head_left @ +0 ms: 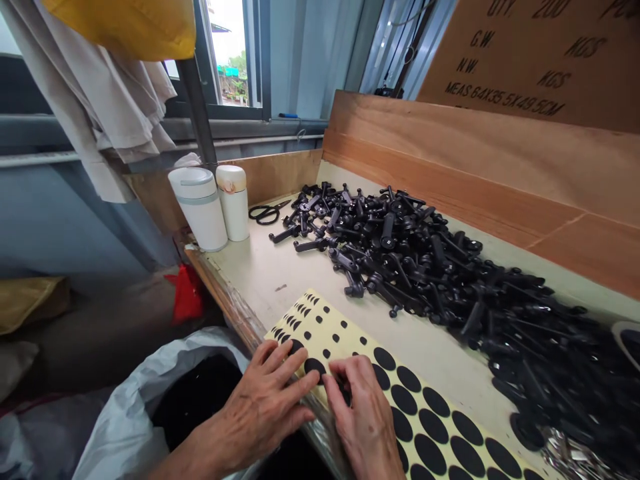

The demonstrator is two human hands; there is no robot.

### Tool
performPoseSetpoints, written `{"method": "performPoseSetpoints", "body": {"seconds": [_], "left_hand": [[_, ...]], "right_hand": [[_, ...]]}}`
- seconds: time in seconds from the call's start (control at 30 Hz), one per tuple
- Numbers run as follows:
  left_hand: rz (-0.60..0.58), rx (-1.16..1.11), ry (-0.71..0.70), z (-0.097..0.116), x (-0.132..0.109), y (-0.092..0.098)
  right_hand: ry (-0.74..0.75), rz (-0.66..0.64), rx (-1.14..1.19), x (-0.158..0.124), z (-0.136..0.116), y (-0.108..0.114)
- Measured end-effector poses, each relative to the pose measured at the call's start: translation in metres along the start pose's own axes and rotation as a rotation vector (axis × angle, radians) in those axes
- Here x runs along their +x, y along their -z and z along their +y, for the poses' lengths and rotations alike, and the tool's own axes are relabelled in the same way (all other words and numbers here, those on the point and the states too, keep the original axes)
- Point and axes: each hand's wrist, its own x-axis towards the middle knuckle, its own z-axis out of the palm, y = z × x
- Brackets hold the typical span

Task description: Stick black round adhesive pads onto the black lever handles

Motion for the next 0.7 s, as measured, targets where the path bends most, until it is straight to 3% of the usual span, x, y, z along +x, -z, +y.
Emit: {"method": "performPoseSetpoints", "body": {"seconds": [0.17,0.33,0.43,0.6,0.7], "left_hand": [[-0.026,-0.007,0.012,0.003,0.001,0.002],[0.002,-0.081,0.038,0.004,0.003,0.005],[0.040,-0.168,0.089,0.000,0.004,0.011],[0.004,-0.416,0.162,0.001,0.023,0.032],[0.045,-0.561,0.311,0.010,0.041,0.036]], "right_hand": [[-0.023,-0.054,-0.063,0.000,-0.005,-0.001],[-0.034,-0.209,0.005,0.002,-0.008,0.004],[-0.038,-0.289,0.125,0.006,-0.011,0.016],[-0.144,-0.377,0.442,0.016,-0.015,0.040],[-0.279,-0.337,0.599,0.018,-0.009,0.043]]}}
